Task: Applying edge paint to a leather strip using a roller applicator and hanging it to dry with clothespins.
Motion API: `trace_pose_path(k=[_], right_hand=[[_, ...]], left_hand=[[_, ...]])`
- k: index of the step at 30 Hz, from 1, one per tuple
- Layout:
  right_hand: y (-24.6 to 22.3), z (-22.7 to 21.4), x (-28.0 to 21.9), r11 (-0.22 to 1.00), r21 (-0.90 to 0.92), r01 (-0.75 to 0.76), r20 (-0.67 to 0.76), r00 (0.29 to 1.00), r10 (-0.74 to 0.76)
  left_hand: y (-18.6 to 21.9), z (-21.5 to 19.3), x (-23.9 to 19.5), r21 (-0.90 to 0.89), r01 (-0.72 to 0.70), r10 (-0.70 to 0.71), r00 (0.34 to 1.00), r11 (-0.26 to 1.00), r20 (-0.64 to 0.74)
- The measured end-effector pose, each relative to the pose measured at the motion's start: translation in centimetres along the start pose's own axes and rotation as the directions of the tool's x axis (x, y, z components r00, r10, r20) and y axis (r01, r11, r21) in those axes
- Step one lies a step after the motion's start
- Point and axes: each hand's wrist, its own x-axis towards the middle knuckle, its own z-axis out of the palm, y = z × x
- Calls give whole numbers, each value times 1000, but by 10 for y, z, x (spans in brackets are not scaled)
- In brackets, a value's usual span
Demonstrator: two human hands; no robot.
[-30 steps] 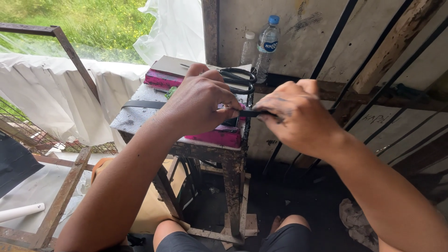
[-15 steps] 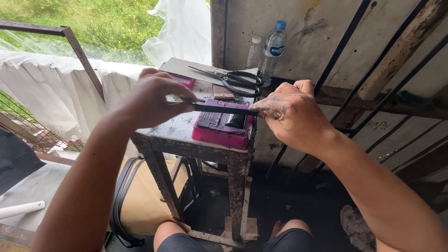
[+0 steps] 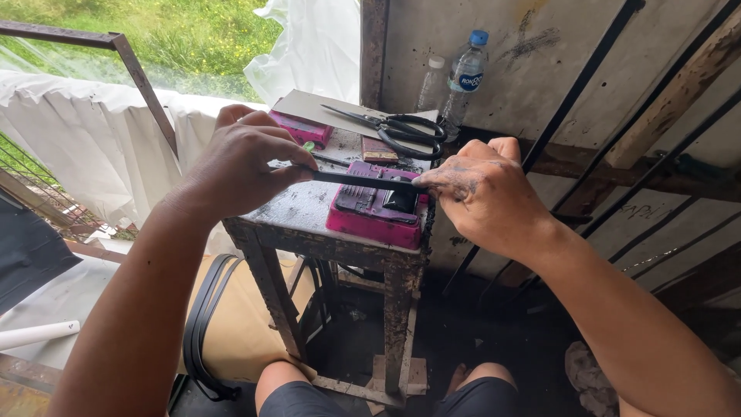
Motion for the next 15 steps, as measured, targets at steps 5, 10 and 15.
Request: trace_pose_path(k=[5,10,15], right_hand=[[4,-9,-12,999,-33,-9,-46,999,7],[9,-19,-28,996,-91,-17,-72,997,10],[18,-28,-46,993,-116,-37,-89,996,26]], left_hand=[[17,2,9,9,-55,55,998,998,1],[31,7,20,-1,-106,106,994,994,9],[50,10,32,-11,-140,140,989,990,39]])
